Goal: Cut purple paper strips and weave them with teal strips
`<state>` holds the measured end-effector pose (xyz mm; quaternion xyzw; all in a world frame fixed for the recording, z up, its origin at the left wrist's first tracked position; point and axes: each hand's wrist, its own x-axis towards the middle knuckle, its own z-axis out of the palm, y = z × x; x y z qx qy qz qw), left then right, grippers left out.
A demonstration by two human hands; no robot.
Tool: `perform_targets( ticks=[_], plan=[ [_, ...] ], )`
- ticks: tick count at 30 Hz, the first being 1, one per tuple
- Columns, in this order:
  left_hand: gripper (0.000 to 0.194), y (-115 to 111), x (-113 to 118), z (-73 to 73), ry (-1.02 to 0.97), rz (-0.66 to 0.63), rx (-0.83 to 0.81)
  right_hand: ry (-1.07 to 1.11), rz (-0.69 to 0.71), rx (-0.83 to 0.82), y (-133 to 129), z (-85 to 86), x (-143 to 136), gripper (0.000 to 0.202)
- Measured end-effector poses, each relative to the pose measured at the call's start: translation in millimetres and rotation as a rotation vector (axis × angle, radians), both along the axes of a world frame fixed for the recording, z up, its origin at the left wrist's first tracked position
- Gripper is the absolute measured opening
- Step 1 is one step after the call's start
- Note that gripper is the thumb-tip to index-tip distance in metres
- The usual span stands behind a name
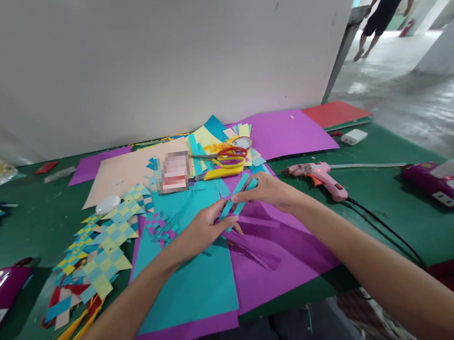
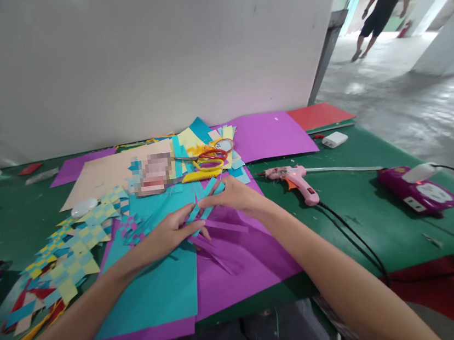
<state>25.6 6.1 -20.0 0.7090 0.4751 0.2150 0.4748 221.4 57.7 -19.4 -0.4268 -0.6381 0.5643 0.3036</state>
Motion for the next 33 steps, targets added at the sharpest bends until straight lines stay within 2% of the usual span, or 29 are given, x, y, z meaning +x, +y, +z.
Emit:
perform_targets(
  ticks=[4, 9, 11, 14, 17, 19, 24, 29, 33],
  plan=[
    [0.044, -2.8, 1.0, -0.3, -0.021, -0.003, -0.072, 0.04, -0.085, 0.052, -3.0, -2.6, -7.6, 0.027],
    [0.051, -6.0, 4.5, 2.7, -0.127, -0.009, -0.208, 0.136, 0.011, 0.063, -6.6, 0.6, -9.7, 0.03],
    [0.054, -6.5, 6.4, 3.8, -0.174, -0.01, -0.264, 0.1, 0.034, 0.095, -5.6, 3.0, -7.6, 0.03],
    [0.046, -5.1, 7.6, 3.7, -0.197, 0.062, -0.255, -0.028, 0.026, 0.129, -1.8, 6.5, -1.1, 0.028],
    [0.033, -2.2, 6.0, 2.5, -0.264, 0.115, -0.206, -0.078, 0.061, 0.026, 1.2, 8.9, 6.6, 0.031],
    [0.03, -1.1, 4.6, 2.7, -0.301, 0.101, -0.185, -0.064, 0.081, -0.035, 1.7, 9.1, 9.6, 0.029],
    [0.035, -3.0, 4.3, 4.3, -0.253, 0.063, -0.245, 0.021, 0.039, 0.026, 1.7, 3.8, 6.2, 0.027],
    [0.047, -4.2, 5.0, 1.1, -0.229, 0.082, -0.291, 0.013, -0.018, 0.032, 1.4, -2.8, -2.2, 0.026],
    [0.039, -3.5, 4.3, 0.0, -0.196, 0.038, -0.27, 0.041, -0.044, 0.03, -0.7, -5.8, -7.3, 0.026]
  ],
)
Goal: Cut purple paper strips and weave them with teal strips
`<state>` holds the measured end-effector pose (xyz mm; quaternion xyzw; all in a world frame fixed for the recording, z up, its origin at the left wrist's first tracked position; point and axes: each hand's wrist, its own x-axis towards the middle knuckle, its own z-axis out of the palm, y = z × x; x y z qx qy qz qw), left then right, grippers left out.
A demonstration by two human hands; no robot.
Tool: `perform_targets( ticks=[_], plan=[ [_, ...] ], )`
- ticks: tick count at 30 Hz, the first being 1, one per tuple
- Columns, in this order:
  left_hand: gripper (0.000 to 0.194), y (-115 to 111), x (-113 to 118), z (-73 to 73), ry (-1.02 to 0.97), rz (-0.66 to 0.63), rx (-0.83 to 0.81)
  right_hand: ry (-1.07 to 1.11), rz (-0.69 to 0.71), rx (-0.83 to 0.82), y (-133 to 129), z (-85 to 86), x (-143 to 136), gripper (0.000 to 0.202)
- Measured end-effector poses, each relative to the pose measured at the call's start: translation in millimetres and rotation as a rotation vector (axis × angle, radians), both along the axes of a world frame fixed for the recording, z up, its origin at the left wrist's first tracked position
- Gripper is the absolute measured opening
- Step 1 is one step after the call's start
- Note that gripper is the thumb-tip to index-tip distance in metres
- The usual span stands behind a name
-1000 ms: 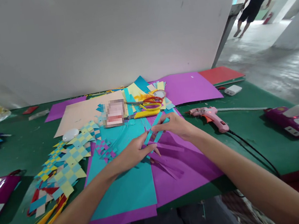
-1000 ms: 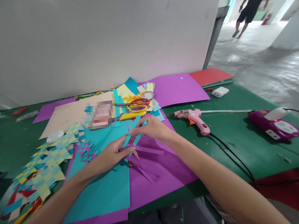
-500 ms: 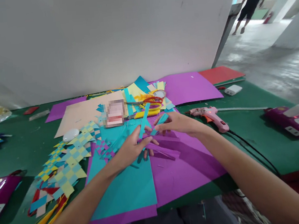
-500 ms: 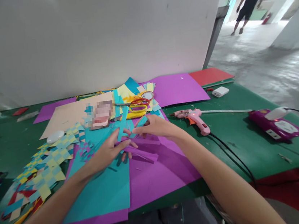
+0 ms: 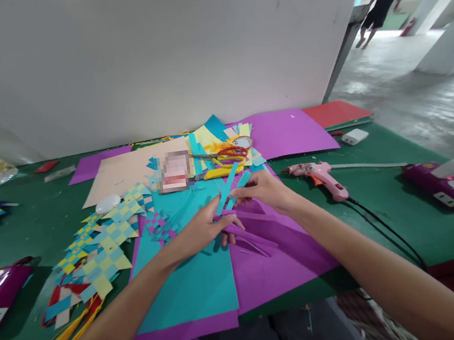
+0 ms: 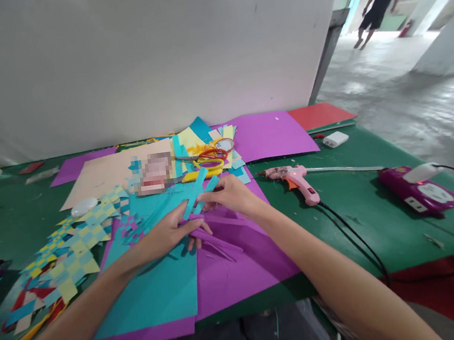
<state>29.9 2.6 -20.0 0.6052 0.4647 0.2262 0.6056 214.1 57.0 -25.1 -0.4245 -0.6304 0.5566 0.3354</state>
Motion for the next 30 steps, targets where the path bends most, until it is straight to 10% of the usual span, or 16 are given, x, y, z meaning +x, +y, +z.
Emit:
perform_targets(
  ticks=[30],
  plan=[
    [0.02, 5.1, 1.8, 1.0, -0.066, 0.125, 0.234, -0.302, 0.282, 0.161, 0.3, 5.4, 7.8, 0.028]
  ],
)
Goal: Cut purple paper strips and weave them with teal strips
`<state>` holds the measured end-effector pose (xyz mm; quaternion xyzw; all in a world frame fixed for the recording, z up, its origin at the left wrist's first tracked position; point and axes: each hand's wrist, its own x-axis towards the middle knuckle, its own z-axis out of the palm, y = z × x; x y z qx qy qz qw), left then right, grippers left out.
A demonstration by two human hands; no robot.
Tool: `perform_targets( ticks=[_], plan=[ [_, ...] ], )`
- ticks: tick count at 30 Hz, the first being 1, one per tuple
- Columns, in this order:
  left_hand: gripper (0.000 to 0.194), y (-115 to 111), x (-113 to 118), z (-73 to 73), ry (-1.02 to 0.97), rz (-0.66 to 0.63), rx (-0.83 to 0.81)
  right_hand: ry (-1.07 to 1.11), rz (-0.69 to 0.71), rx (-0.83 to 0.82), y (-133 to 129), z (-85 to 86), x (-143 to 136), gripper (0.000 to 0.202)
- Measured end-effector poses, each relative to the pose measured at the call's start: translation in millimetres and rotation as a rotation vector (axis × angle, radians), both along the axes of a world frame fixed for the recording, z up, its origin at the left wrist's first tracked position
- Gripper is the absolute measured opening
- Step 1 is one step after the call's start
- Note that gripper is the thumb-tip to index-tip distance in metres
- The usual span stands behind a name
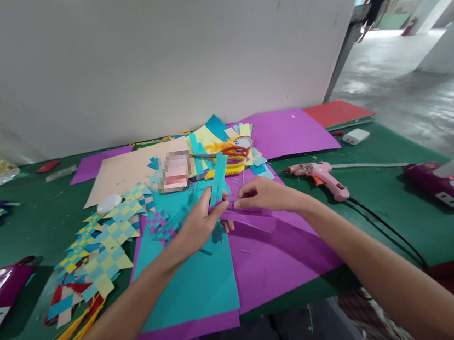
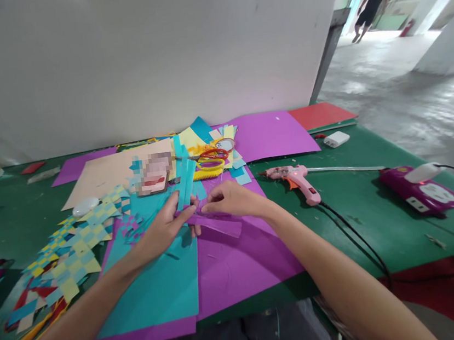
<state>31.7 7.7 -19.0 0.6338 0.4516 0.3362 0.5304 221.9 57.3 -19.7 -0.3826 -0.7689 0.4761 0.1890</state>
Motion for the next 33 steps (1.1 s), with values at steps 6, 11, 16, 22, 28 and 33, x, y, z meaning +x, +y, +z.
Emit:
perform_targets(
  ticks=[6, 11, 16, 22, 28, 33],
  plan=[
    [0.024, -3.0, 0.7, -3.1, 0.036, 0.023, -0.001, -0.025, 0.091, -0.041, -1.9, -6.8, -3.0, 0.033],
    [0.028, -0.1, -0.8, -3.1, -0.098, 0.063, -0.1, 0.034, 0.002, -0.037, -0.2, -6.5, -3.1, 0.04],
    [0.038, 4.6, -3.1, 1.8, 0.054, 0.049, -0.166, 0.032, -0.06, 0.065, 1.7, -6.2, -2.8, 0.046],
    [0.035, 3.5, -3.0, 2.1, 0.06, -0.014, -0.165, 0.015, -0.024, 0.037, 1.0, -4.0, -0.6, 0.042],
    [0.034, 5.3, -5.0, -7.3, 0.045, -0.02, -0.093, -0.022, -0.053, 0.111, 2.4, -0.7, 0.3, 0.042],
    [0.03, 3.4, -5.4, -7.6, 0.162, -0.011, -0.009, -0.026, -0.01, 0.147, 2.5, -5.2, -1.3, 0.035]
  ],
)
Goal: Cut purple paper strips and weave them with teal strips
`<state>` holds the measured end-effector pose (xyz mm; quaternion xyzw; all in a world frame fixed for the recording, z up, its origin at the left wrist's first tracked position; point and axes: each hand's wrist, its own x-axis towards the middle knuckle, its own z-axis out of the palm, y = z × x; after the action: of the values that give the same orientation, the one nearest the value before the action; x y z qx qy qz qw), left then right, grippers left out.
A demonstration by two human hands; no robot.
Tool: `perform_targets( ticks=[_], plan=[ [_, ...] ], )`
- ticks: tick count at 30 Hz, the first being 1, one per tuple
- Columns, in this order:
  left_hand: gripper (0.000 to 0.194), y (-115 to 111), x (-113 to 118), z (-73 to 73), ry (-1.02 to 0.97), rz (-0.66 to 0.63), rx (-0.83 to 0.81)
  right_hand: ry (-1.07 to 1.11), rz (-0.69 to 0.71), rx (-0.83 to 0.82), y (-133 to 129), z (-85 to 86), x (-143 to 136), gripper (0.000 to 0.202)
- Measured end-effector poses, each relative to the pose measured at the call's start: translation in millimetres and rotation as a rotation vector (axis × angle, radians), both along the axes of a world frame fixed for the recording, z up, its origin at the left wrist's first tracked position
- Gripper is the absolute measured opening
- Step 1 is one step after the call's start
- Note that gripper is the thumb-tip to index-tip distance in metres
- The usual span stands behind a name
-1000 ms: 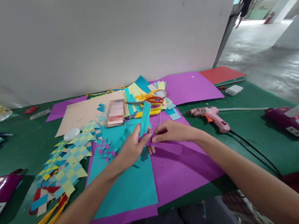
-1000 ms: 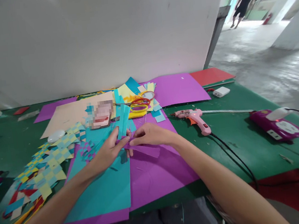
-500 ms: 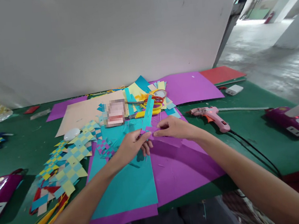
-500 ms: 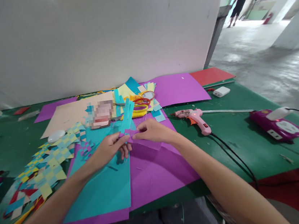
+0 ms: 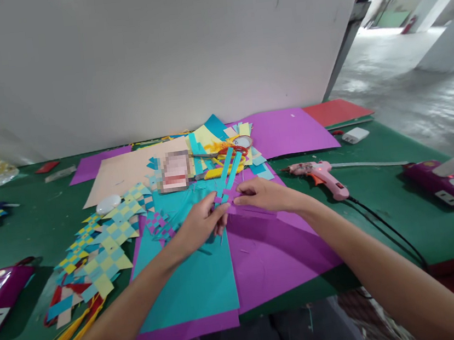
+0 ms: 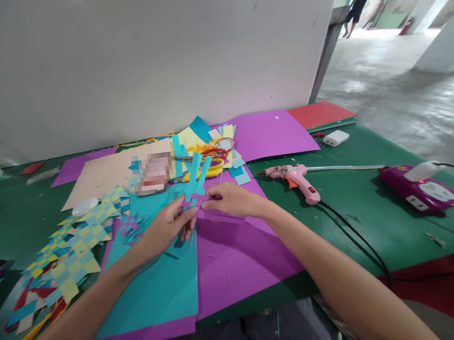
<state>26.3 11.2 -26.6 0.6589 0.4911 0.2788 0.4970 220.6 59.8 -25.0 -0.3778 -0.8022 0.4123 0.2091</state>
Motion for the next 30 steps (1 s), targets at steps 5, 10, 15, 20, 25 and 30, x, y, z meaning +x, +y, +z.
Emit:
perform_targets(
  ticks=[5, 10, 15, 20, 25, 30],
  plan=[
    [0.026, -2.5, 0.8, 1.9, 0.039, 0.02, 0.018, 0.066, -0.022, -0.025, -2.4, 1.4, -2.1, 0.035],
    [0.018, -5.0, 2.9, 2.6, 0.0, 0.002, -0.011, 0.096, -0.001, -0.026, -2.2, -0.3, -1.3, 0.037],
    [0.031, -7.2, 2.0, -1.3, -0.006, -0.006, -0.096, 0.068, 0.037, 0.008, -2.0, -2.3, -1.4, 0.036],
    [0.054, -7.9, 1.0, -0.9, -0.005, 0.006, -0.117, 0.104, 0.079, -0.122, -5.0, 0.8, -1.9, 0.033],
    [0.06, -6.4, 3.0, 2.4, -0.048, 0.008, -0.105, 0.107, 0.068, -0.16, -5.4, 3.7, -0.5, 0.028],
    [0.029, -2.3, 1.8, 2.1, 0.047, 0.116, 0.091, 0.105, -0.028, -0.051, -4.8, 11.2, 2.4, 0.032]
  ],
)
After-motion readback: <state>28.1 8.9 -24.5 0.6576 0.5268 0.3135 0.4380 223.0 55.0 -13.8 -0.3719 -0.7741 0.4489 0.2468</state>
